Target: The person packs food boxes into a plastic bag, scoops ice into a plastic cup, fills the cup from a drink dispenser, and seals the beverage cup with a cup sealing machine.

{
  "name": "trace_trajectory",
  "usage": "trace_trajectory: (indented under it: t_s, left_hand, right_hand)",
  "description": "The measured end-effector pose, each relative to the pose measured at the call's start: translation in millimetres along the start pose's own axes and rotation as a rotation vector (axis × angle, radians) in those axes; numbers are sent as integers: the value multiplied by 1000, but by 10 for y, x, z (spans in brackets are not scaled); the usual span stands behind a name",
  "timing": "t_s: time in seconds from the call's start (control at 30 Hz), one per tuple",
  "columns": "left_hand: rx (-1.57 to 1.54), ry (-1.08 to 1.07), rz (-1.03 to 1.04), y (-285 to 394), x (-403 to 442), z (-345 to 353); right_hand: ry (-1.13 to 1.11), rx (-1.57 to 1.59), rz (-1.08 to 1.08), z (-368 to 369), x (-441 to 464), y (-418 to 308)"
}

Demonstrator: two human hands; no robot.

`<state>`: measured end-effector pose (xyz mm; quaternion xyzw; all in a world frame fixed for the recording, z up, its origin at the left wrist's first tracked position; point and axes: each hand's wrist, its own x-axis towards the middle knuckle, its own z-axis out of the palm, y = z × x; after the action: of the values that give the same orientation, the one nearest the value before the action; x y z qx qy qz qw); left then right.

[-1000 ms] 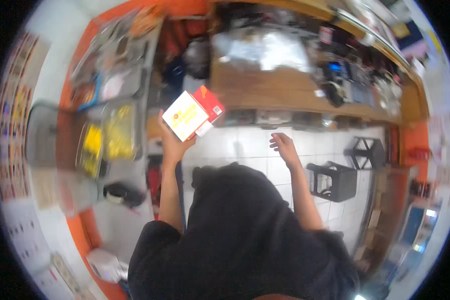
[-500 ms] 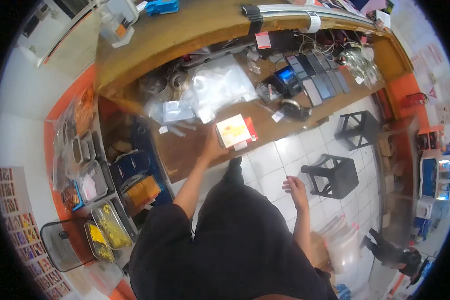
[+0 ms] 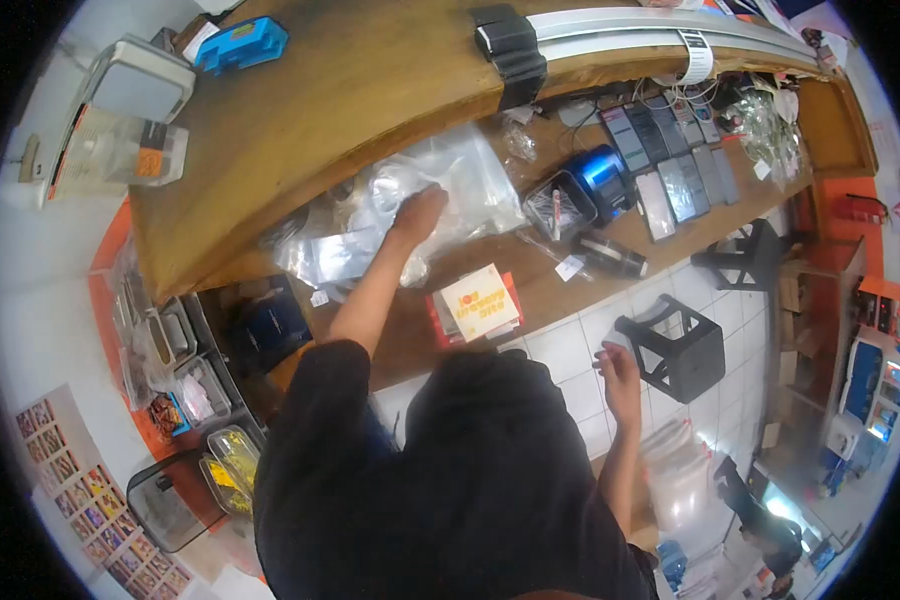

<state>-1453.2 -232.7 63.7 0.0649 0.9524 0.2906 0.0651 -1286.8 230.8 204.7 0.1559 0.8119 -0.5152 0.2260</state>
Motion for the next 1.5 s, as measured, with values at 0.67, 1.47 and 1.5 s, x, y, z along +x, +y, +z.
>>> trace_trajectory:
  t_s: [0.67,1.47,1.5]
  left_hand:
    - [-362,480,-114,1213,-396,-1002]
    - [-1172,737,207,3150,-2309,-1288]
    - [-1004,771,123,3315,-2286,-1228]
  right_hand:
    - [-564,-1078,-1152,2586,2247,-988]
    - [-1423,1138,-86,-891,-32,-1100]
    - [-1484,1190,-97,-936,-36,-1042]
